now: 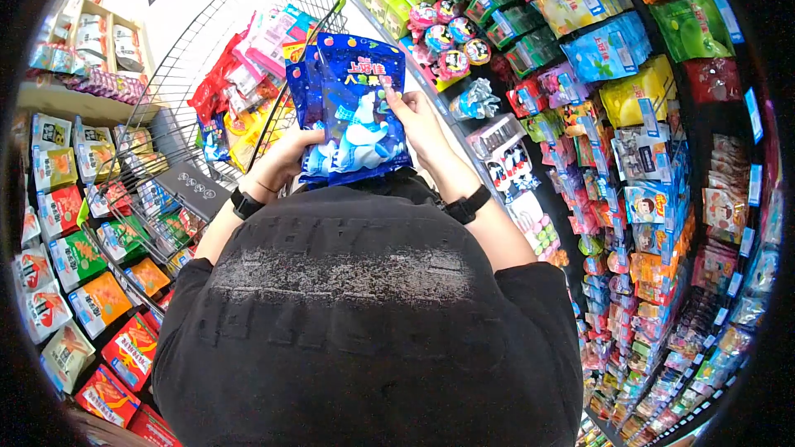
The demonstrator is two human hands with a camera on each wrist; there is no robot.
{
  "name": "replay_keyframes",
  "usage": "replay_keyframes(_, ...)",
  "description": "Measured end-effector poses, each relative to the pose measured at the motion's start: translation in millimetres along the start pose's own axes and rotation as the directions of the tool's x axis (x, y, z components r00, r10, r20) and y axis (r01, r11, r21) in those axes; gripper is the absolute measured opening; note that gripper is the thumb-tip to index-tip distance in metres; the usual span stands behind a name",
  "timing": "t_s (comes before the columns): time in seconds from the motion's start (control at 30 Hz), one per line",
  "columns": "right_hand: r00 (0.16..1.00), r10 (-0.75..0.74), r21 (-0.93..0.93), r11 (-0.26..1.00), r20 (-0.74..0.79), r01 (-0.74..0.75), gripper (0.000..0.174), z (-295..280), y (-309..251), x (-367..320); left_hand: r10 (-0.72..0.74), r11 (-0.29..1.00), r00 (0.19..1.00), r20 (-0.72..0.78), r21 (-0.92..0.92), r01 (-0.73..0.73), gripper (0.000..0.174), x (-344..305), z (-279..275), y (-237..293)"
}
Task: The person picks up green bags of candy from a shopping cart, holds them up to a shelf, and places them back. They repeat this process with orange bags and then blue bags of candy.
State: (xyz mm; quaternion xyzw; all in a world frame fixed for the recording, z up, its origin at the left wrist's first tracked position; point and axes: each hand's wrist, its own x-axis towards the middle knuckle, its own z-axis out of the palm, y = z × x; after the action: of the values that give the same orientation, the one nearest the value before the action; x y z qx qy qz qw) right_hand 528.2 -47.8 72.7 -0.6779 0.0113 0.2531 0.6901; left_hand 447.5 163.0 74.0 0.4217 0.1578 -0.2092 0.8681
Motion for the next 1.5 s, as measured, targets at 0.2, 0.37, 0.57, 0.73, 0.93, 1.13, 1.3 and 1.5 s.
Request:
replay_keyframes(0.2,0.980,0.066,0.152,0.984,0.190,-0.096,0.051,-21.5,-29.2,2.8,0.004,0.999,1.000,-0.001,-0.032,-0.004,0.041,-3.9,18.9,5.0)
replay_keyframes(0.37,0.956,-0.111,0.470,0.882,0.270,-0.031,0.039,-92.5,-15.0,20.5,-0.036,0.970,0.999,-0.037,-0.243,0.026,0.041,-4.0,24.5,-2.4)
replay_keyframes(0.57,0.598,-0.471,0.751,0.526,0.649,-0.400,0.035,-140.4,-36.5,-11.3,0.099,0.960,0.992,-0.082,-0.254,-0.117,0.046,2.6,36.4,-13.9)
replay_keyframes(0.73,0.538,-0.565,0.753,0.257,0.626,-0.606,0.017,-167.1,-59.9,-39.5,0.182,0.952,0.979,-0.096,-0.231,-0.200,0.055,24.3,51.6,-30.8)
replay_keyframes(0.93,0.522,-0.637,0.787,0.230,0.566,-0.572,0.015,-212.4,-64.5,-49.2,0.253,0.938,0.964,-0.088,-0.222,-0.266,0.053,43.8,103.7,-47.6)
replay_keyframes(1.13,0.571,-0.629,0.793,0.122,0.527,-0.596,0.011,-251.1,-59.5,-57.0,0.231,0.960,0.971,-0.057,-0.148,-0.237,0.060,58.3,130.7,-67.4)
replay_keyframes(1.3,0.557,-0.638,0.793,0.144,0.532,-0.593,0.011,-276.1,-56.6,-62.0,0.221,0.968,0.972,-0.078,-0.107,-0.229,0.067,69.2,134.9,-86.6)
replay_keyframes(1.5,0.589,-0.618,0.817,0.158,0.520,-0.555,0.021,-298.6,-59.4,-71.8,0.235,0.967,0.972,-0.019,-0.093,-0.236,0.067,81.0,124.4,-95.8)
